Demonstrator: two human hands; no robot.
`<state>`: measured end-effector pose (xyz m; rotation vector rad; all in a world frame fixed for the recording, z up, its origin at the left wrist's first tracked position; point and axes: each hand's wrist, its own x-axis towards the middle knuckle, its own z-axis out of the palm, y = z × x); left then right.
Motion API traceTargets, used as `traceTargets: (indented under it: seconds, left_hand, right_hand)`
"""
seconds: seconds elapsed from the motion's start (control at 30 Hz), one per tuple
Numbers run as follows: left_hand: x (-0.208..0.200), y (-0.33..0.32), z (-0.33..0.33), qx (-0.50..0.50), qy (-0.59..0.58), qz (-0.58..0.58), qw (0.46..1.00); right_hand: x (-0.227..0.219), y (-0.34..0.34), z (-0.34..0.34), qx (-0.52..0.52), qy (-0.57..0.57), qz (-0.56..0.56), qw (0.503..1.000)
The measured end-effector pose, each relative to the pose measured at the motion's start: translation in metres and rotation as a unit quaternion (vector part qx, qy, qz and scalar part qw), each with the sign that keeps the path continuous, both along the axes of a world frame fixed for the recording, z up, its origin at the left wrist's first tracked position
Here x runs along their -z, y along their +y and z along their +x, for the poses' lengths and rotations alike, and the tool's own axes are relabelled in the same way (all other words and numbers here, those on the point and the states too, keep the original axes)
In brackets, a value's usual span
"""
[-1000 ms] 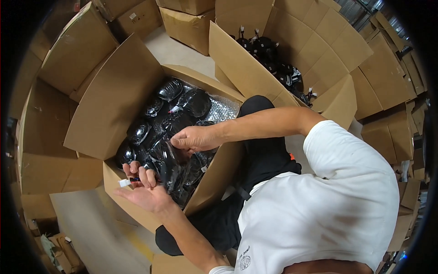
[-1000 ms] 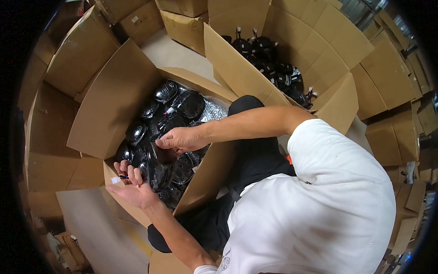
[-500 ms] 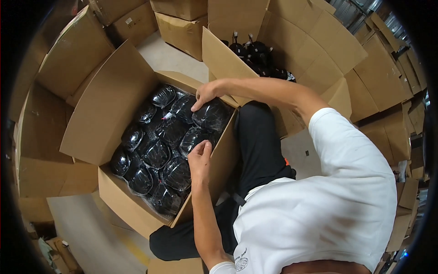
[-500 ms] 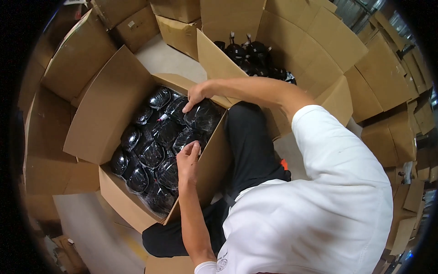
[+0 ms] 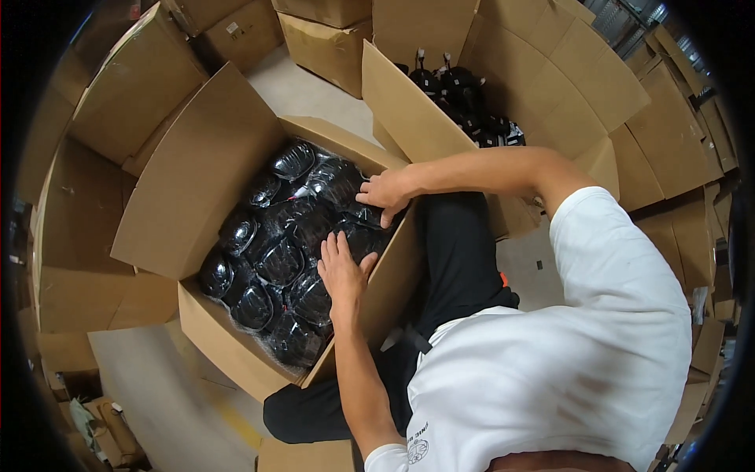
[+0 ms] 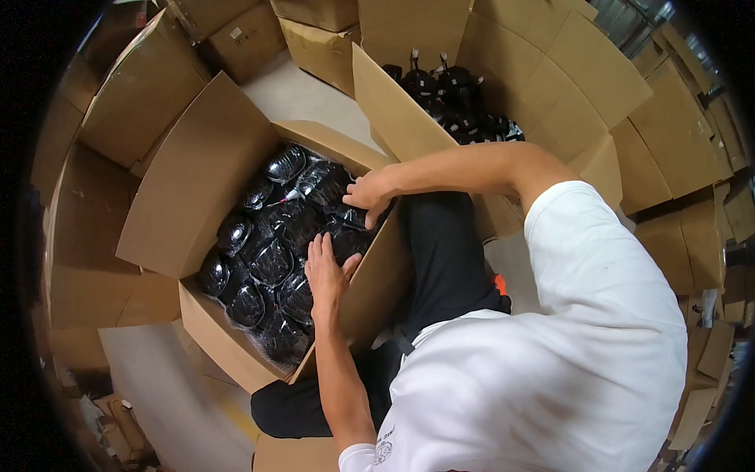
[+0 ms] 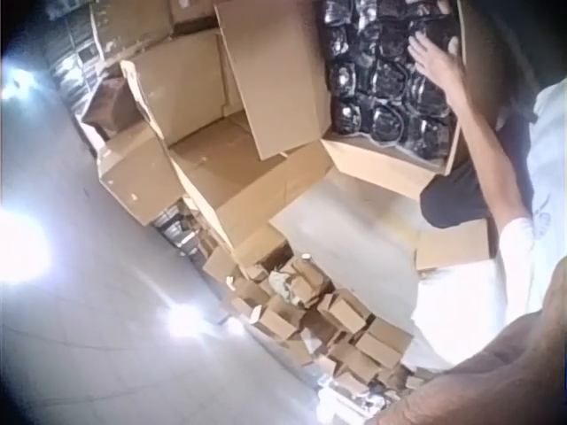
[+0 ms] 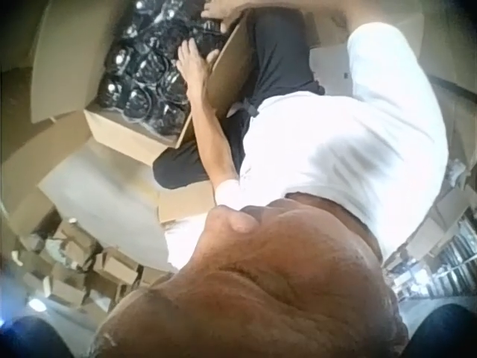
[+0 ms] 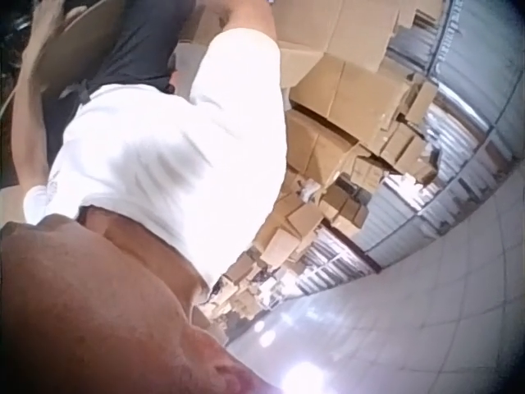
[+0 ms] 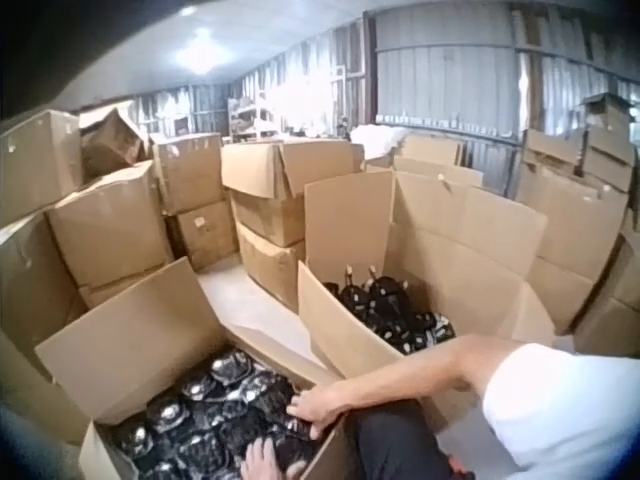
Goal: The person packs vehicle lights into a cardboard box by hand, arranging the units in layers separated by bubble wrap sheets and covering them with bubble wrap.
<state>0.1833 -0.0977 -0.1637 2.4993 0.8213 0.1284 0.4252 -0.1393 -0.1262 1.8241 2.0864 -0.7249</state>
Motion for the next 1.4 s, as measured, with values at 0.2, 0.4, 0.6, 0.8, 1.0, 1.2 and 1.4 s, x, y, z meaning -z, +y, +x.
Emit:
traceTargets:
  seconds: [0.2, 0.4, 0.6, 0.8, 1.0, 1.2, 1.4]
  left_hand:
    - [-0.013, -0.005, 0.001, -0.007, -0.03, 0.11, 0.993]
    - [-0.014, 0.001, -0.005, 0.016, -0.045, 0.028, 0.998]
    - [-0.013, 0.014, -0.046, -0.06, -0.176, 0.014, 0.982]
    - [-0.034, 0.032, -0.071, -0.097, -0.079, 0.03, 0.992]
    - [-0.03, 0.011, -0.037, -0.061, -0.155, 0.015, 0.986]
    - [-0.001, 0.014, -0.024, 0.036, 0.019, 0.018, 0.999]
    - [-0.02, 0.004, -0.055, -0.037, -0.15, -0.04, 0.987]
  right_hand:
    - [-0.002, -0.002, -0.013, -0.066, -0.083, 0.06, 0.993]
    - [-0.006, 0.0, -0.031, -0.086, 0.059, 0.141, 0.984]
    - [-0.002, 0.016, -0.031, -0.123, 0.112, 0.071, 0.984]
    - [0.003, 0.013, -0.037, -0.157, 0.154, 0.142, 0.965]
    - [-0.004, 0.018, -0.051, -0.181, 0.082, 0.115, 0.973]
    - [-0.004, 0.007, -0.05, -0.224, 0.025, 0.165, 0.96]
    - [0.0, 0.014, -0.076, -0.216, 0.034, 0.161, 0.962]
